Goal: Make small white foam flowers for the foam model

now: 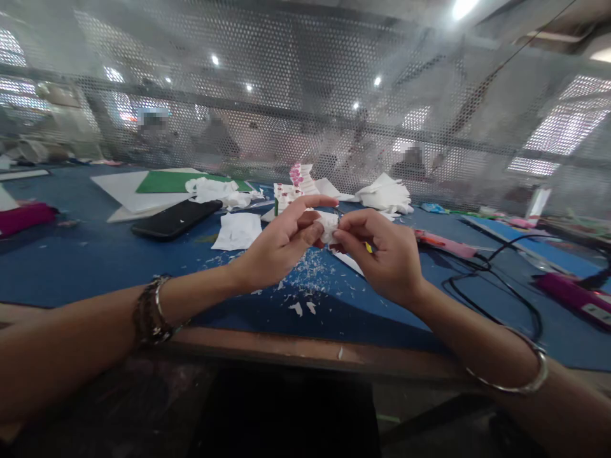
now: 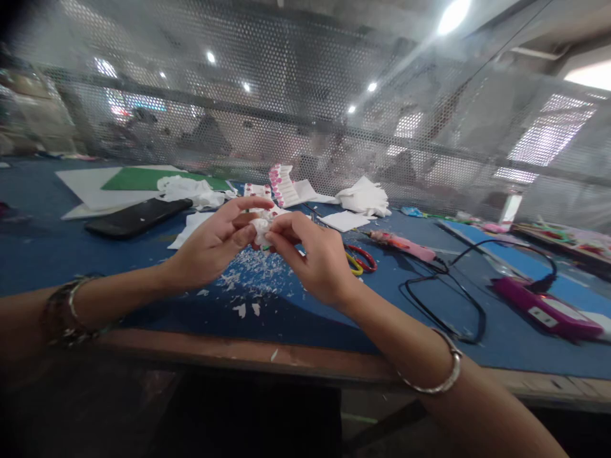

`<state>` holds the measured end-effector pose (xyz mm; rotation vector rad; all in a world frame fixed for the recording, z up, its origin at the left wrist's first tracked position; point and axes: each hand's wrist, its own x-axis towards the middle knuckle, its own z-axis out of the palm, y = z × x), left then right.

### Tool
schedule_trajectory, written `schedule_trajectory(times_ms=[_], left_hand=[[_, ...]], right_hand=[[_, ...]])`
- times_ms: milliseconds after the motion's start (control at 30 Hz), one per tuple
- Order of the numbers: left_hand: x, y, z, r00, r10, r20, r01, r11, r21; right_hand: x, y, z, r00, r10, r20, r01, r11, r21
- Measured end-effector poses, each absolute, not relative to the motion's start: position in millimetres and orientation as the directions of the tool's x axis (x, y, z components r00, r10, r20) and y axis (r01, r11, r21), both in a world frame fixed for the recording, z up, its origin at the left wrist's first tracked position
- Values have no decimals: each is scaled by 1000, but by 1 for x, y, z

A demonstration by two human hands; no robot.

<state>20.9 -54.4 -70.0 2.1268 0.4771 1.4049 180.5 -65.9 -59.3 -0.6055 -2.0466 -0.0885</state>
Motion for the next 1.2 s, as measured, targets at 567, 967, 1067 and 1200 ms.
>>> schedule_trajectory(times_ms=[567, 967, 1067, 1200], left_hand=[[21, -57, -71, 494, 534, 686, 109, -821, 561], [20, -55, -75, 577, 583, 572, 335, -807, 486], [22, -57, -74, 563, 631, 534, 211, -734, 646], [23, -58, -71, 612, 650, 450, -45, -540, 841]], right_hand=[[180, -62, -61, -375, 406, 833, 465, 860, -210], [180, -62, -61, -489, 315, 813, 508, 861, -28], [181, -62, -60, -494, 318, 809, 492, 870, -41], [180, -64, -58, -470, 377, 798, 422, 890, -172]])
